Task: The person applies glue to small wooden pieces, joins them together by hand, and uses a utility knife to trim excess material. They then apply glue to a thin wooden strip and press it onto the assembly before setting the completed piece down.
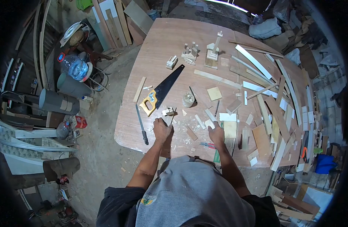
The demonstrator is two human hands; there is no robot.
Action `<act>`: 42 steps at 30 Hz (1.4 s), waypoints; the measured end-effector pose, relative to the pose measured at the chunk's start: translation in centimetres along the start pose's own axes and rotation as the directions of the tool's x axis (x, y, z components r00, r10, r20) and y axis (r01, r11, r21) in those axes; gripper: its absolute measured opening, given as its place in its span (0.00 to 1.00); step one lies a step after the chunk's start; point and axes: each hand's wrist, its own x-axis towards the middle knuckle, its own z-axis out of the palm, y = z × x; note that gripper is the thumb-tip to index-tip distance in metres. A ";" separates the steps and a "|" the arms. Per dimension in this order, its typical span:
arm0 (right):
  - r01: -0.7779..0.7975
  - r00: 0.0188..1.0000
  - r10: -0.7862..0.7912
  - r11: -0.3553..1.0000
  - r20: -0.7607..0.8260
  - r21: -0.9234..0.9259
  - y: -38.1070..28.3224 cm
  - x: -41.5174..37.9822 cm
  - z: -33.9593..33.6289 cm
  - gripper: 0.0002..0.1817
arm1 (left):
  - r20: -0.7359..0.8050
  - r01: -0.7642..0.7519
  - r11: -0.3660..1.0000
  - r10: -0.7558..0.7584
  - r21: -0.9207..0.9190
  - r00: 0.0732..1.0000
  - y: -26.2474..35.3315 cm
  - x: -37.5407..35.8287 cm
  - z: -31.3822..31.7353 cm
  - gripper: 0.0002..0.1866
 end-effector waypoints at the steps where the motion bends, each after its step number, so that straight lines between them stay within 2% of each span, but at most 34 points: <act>1: 0.035 0.999 -0.035 0.999 0.015 0.021 0.1 -0.2 -0.5 0.26 | -0.001 -0.004 1.000 0.004 0.002 1.000 0.0 -0.1 -0.1 0.31; 5: 0.069 0.993 -0.077 0.993 0.091 0.093 -0.7 -0.8 -2.1 0.26 | 0.027 -0.073 0.997 0.074 -0.011 0.997 0.1 -0.7 -1.4 0.31; 7: 0.118 0.988 -0.130 0.984 0.088 0.131 -1.0 -1.0 -2.4 0.27 | 0.167 -0.110 0.993 0.114 -0.035 0.979 0.5 -0.9 -2.9 0.32; 8: 0.167 0.980 -0.182 0.972 0.082 0.167 -1.2 -1.2 -2.4 0.28 | 0.169 -0.111 0.993 0.115 -0.032 0.979 0.6 -1.0 -3.4 0.32; 10: 0.205 0.966 -0.232 0.955 0.111 0.217 -1.9 -1.4 -2.8 0.29 | 0.172 -0.222 0.974 0.227 -0.048 0.959 0.6 -1.4 -4.4 0.35; 11: 0.242 0.949 -0.284 0.934 0.135 0.264 -2.2 -1.6 -3.0 0.31 | 0.177 -0.221 0.974 0.225 -0.043 0.958 0.5 -1.6 -4.8 0.35; 12: 0.235 0.950 -0.279 0.934 0.139 0.268 -2.7 -1.8 -3.4 0.31 | 0.160 -0.301 0.951 0.308 -0.063 0.938 0.3 -1.8 -5.3 0.36; 13: 0.266 0.926 -0.332 0.911 0.178 0.316 -3.2 -2.1 -4.0 0.33 | 0.142 -0.380 0.922 0.388 -0.081 0.911 0.5 -2.0 -5.9 0.38; 15: 0.289 0.899 -0.383 0.883 0.212 0.369 -4.4 -2.7 -5.2 0.35 | 0.199 -0.397 0.913 0.408 -0.094 0.891 1.5 -2.5 -8.0 0.39; 17: 0.417 0.829 -0.531 0.795 0.175 0.441 -5.3 -3.3 -6.2 0.40 | 0.252 -0.414 0.904 0.428 -0.107 0.868 3.0 -3.1 -10.4 0.40; 18: 0.415 0.830 -0.531 0.793 0.172 0.446 -5.6 -3.5 -6.6 0.40 | 0.281 -0.454 0.885 0.464 -0.102 0.840 3.6 -3.4 -11.4 0.39; 20: 0.511 0.749 -0.644 0.712 0.158 0.483 -6.1 -3.9 -7.0 0.45 | 0.314 -0.497 0.862 0.500 -0.096 0.807 4.6 -3.8 -12.9 0.39; 21: 0.509 0.751 -0.642 0.711 0.154 0.485 -6.4 -4.1 -7.3 0.45 | 0.344 -0.527 0.844 0.525 -0.099 0.778 5.0 -4.0 -13.6 0.38; 23: 0.586 0.685 -0.718 0.643 0.123 0.493 -6.9 -4.6 -7.8 0.48 | 0.378 -0.559 0.823 0.552 -0.101 0.744 6.1 -4.3 -14.7 0.38; 25: 0.582 0.689 -0.713 0.652 0.131 0.487 -7.2 -5.3 -8.3 0.49 | 0.405 -0.645 0.749 0.642 -0.150 0.651 7.6 -4.6 -16.0 0.38; 28: 0.601 0.653 -0.746 0.618 0.135 0.507 -7.1 -6.2 -9.2 0.49 | 0.437 -0.678 0.715 0.671 -0.169 0.599 9.1 -5.0 -17.0 0.39; 42: 0.614 0.670 -0.742 0.539 -0.019 0.576 -4.8 -9.6 -11.5 0.40 | 0.478 -0.776 0.603 0.745 -0.184 0.465 13.4 -6.4 -17.8 0.40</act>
